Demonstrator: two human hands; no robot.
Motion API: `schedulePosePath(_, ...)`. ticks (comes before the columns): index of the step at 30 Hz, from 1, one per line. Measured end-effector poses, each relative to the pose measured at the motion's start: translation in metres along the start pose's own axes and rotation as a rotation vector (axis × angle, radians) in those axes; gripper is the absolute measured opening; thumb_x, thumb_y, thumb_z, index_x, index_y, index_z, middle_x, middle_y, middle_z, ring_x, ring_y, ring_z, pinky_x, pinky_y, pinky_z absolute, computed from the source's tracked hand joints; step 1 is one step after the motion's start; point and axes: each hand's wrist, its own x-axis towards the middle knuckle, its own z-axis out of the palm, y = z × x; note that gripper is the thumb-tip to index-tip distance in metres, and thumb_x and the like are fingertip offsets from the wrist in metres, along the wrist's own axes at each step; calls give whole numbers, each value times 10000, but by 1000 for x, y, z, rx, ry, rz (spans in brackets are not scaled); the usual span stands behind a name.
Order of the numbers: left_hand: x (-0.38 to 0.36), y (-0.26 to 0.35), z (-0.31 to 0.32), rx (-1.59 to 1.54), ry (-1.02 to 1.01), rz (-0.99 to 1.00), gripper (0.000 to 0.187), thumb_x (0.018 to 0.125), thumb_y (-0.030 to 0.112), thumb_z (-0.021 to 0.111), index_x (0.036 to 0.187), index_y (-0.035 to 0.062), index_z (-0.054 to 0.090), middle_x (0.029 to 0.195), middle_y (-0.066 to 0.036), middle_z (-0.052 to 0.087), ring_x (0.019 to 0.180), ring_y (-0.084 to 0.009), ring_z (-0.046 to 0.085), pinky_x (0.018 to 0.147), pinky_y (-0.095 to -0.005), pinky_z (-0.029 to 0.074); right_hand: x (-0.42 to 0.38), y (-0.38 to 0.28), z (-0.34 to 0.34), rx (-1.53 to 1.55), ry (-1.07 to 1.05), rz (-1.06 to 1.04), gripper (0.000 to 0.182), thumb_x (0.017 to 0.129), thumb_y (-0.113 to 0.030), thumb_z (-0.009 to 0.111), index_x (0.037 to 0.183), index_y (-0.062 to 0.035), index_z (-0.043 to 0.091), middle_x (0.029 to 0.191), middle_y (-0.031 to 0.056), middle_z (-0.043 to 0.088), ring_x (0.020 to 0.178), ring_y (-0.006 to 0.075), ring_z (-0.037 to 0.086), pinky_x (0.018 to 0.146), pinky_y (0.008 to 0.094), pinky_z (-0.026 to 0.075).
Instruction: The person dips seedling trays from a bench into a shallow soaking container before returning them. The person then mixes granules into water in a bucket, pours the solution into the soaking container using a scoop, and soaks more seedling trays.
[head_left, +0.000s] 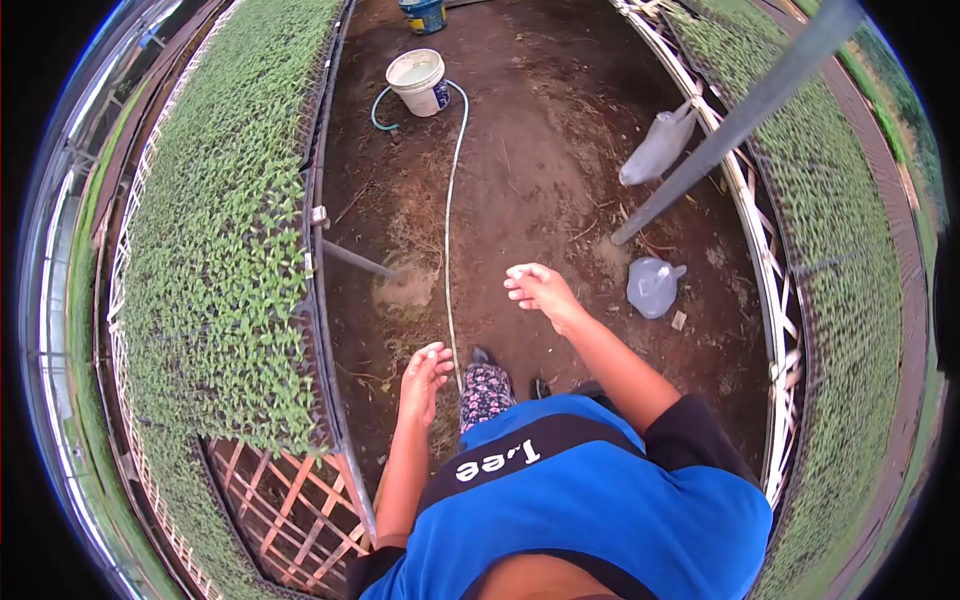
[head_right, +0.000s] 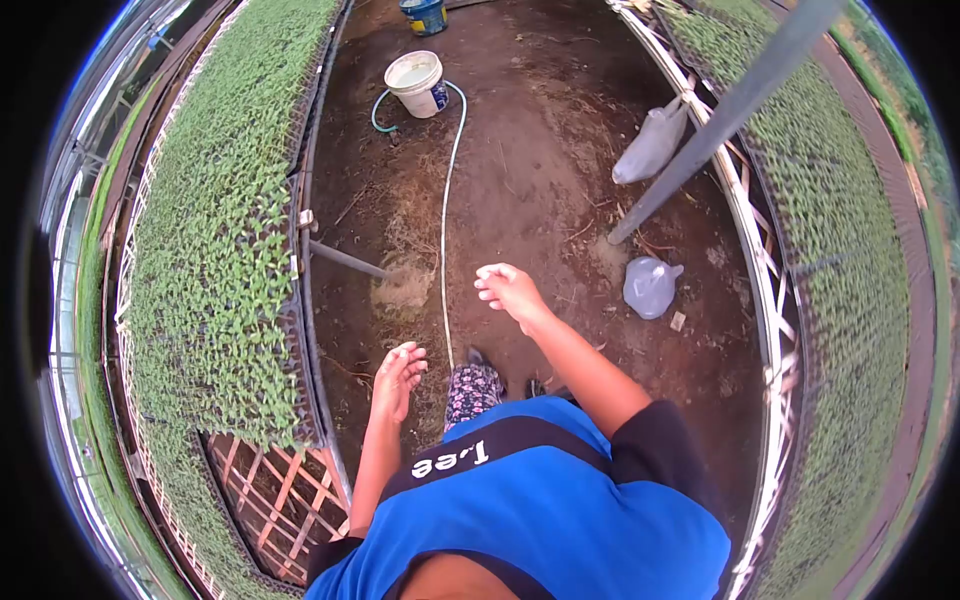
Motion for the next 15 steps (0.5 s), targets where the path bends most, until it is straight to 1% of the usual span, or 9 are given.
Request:
schedulePosePath(2, 43, 12, 10, 10, -7, -22, 273, 843, 255, 496, 1049, 77, 492, 933, -37, 586, 760, -90, 545, 633, -204, 406, 33, -11, -14, 17, -1, 38, 236, 843, -230, 492, 1018, -75, 527, 907, 19, 582, 751, 72, 533, 632, 203, 421)
schedulePosePath(5, 114, 39, 24, 3, 28, -34, 264, 846, 250, 493, 1046, 78, 494, 927, -36, 588, 755, -91, 546, 631, -207, 408, 96, -38, -29, 25, -22, 23, 236, 841, -232, 498, 1018, -77, 527, 915, 16, 582, 761, 70, 533, 634, 201, 421)
schedulePosePath(6, 144, 48, 25, -18, 31, -40, 258, 846, 251, 493, 1039, 80, 499, 927, -31, 589, 750, -88, 545, 629, -211, 407, 123, -47, -36, 16, -28, 20, 257, 840, -260, 509, 1030, -88, 532, 952, 19, 579, 791, 84, 543, 677, 230, 431)
schedulePosePath(9, 237, 81, 34, -62, 70, -58, 240, 841, 238, 496, 1030, 90, 509, 918, -23, 593, 744, -86, 548, 623, -214, 407, 206, -92, -52, -34, 25, 52, 254, 839, -259, 508, 1029, -92, 532, 961, 19, 578, 798, 89, 548, 675, 238, 437)
schedulePosePath(11, 298, 112, 43, -93, 96, -79, 213, 836, 219, 492, 1017, 109, 520, 911, -11, 599, 756, -75, 542, 635, -207, 393, 256, -132, -61, -50, 67, 89, 256, 827, -267, 523, 1017, -97, 537, 963, 18, 578, 788, 85, 544, 657, 225, 427)
schedulePosePath(12, 320, 139, 56, -68, 103, -81, 215, 839, 221, 487, 1020, 110, 519, 917, -9, 598, 757, -72, 540, 637, -203, 388, 278, -153, -69, -64, 93, 115, 257, 820, -272, 531, 1012, -100, 540, 963, 18, 579, 783, 83, 542, 649, 218, 423)
schedulePosePath(15, 396, 207, 90, -37, 69, -68, 222, 843, 228, 481, 1028, 109, 514, 931, -6, 593, 759, -63, 535, 636, -192, 377, 338, -209, -93, -55, 180, 87, 258, 816, -272, 532, 1012, -104, 539, 968, 20, 579, 783, 88, 543, 650, 231, 424)
